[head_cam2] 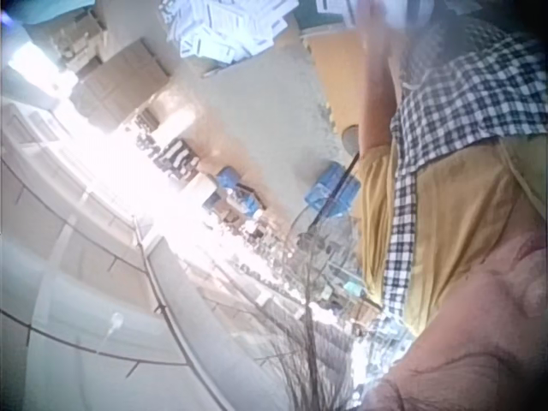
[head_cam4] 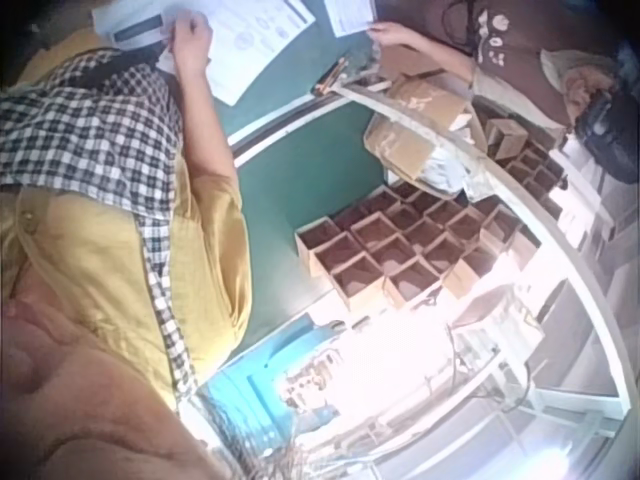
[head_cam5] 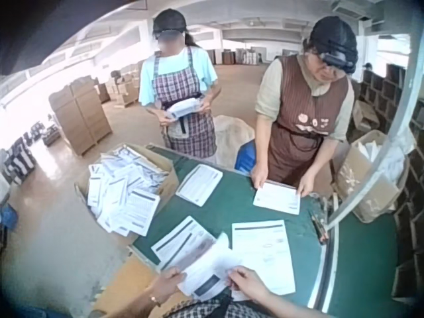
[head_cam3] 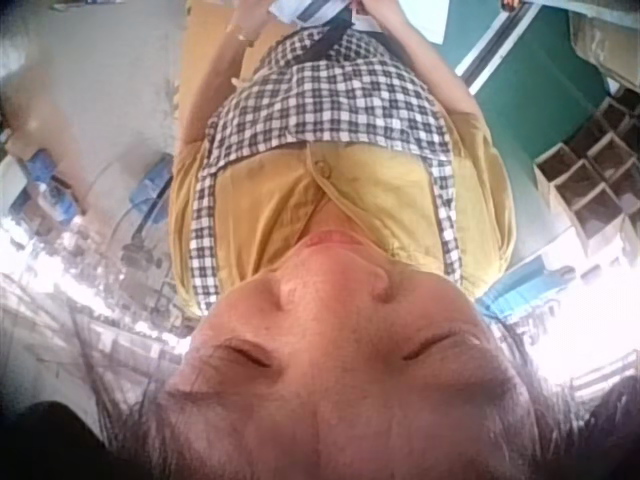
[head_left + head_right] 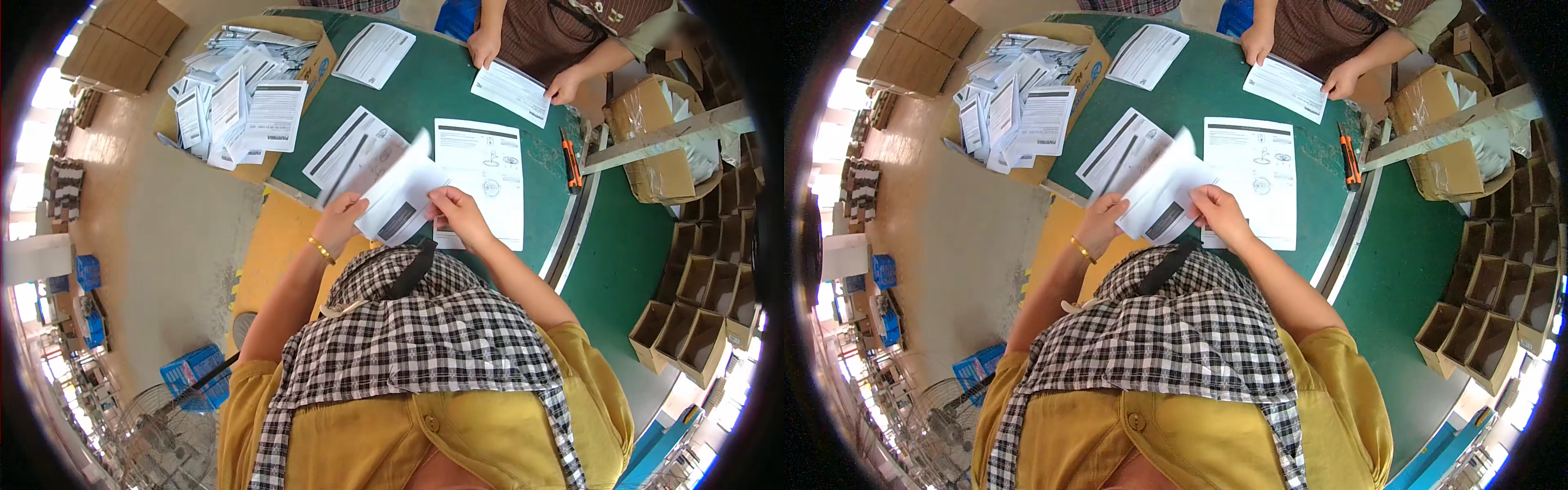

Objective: Folding and stacking paper instruction manuals at a work table.

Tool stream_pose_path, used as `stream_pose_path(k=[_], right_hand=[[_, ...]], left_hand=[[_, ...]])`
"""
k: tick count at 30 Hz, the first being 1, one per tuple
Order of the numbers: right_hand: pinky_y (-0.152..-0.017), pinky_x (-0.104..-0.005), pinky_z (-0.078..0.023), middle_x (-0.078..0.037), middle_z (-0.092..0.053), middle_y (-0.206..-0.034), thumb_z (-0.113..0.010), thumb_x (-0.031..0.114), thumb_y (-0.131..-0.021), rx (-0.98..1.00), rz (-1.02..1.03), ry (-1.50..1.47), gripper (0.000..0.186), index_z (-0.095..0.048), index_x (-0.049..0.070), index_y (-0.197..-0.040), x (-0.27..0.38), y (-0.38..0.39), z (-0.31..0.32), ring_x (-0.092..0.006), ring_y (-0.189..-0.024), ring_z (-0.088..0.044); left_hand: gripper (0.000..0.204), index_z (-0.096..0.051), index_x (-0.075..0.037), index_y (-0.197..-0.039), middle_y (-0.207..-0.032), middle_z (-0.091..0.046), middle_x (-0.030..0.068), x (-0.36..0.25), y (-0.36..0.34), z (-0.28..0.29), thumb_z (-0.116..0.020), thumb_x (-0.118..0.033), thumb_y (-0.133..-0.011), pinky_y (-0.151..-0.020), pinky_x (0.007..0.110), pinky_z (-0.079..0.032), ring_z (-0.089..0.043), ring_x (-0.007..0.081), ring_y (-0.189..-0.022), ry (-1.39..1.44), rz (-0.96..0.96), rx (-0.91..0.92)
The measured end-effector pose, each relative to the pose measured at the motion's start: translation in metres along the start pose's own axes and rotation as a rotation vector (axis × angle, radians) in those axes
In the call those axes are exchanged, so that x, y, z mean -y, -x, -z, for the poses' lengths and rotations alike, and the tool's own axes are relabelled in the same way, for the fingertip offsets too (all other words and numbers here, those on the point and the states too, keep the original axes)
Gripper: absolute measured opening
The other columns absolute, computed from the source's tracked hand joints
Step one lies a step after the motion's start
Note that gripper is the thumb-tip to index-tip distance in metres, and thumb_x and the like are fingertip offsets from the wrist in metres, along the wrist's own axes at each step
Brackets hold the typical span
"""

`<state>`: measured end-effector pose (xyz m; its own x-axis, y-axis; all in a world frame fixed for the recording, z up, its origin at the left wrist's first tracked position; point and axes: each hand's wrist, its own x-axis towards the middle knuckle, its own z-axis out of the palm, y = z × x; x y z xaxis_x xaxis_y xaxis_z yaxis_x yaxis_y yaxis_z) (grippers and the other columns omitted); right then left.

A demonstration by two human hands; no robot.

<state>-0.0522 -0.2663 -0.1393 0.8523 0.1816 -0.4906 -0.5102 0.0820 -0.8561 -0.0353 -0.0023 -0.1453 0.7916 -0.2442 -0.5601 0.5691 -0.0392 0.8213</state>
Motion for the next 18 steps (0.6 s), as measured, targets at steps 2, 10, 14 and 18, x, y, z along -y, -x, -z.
stream_pose_path(k=[2,10,14,18], right_hand=[[-0.063,-0.0226,-0.047,-0.003,-0.062,-0.082,-0.057,0.029,-0.093,-0.068,-0.049,-0.149,0.028,-0.061,0.003,-0.101,0.002,-0.011,-0.018,-0.0105,-0.073,-0.059],[-0.067,-0.0217,-0.047,-0.003,-0.064,-0.083,-0.062,0.018,-0.090,0.043,-0.071,-0.353,0.020,-0.060,0.001,-0.100,0.011,-0.050,-0.055,-0.0109,-0.068,-0.057],[-0.069,-0.0226,-0.049,-0.004,-0.065,-0.087,-0.061,0.009,-0.088,0.022,0.115,-0.377,0.015,-0.059,0.001,-0.101,0.046,-0.038,-0.054,-0.0106,-0.073,-0.060],[-0.073,-0.0248,-0.051,-0.005,-0.065,-0.092,-0.061,0.008,-0.088,0.078,0.063,-0.377,0.017,-0.059,0.002,-0.103,0.079,-0.013,-0.040,-0.0110,-0.080,-0.061]], left_hand=[[0.023,-0.051,0.000,-0.110,-0.102,-0.059,0.0096,-0.021,0.010,-0.013,-0.050,-0.018,-0.095,-0.081,0.034,-0.051,-0.060,0.0169,-0.087,0.441,-0.013,0.005],[0.030,-0.048,0.002,-0.116,-0.110,-0.056,0.0111,0.002,0.029,0.007,-0.050,-0.020,-0.096,-0.089,0.033,-0.048,-0.057,0.0202,-0.101,0.482,0.001,-0.153],[0.039,-0.049,0.004,-0.121,-0.112,-0.057,0.0100,0.005,0.033,0.020,-0.056,-0.022,-0.093,-0.089,0.032,-0.047,-0.056,0.0183,-0.104,-0.099,-0.330,-0.434],[0.036,-0.051,0.004,-0.124,-0.111,-0.059,0.0078,-0.040,0.033,0.004,-0.052,-0.018,-0.095,-0.087,0.030,-0.046,-0.057,0.0156,-0.100,0.359,-0.258,-0.132]])
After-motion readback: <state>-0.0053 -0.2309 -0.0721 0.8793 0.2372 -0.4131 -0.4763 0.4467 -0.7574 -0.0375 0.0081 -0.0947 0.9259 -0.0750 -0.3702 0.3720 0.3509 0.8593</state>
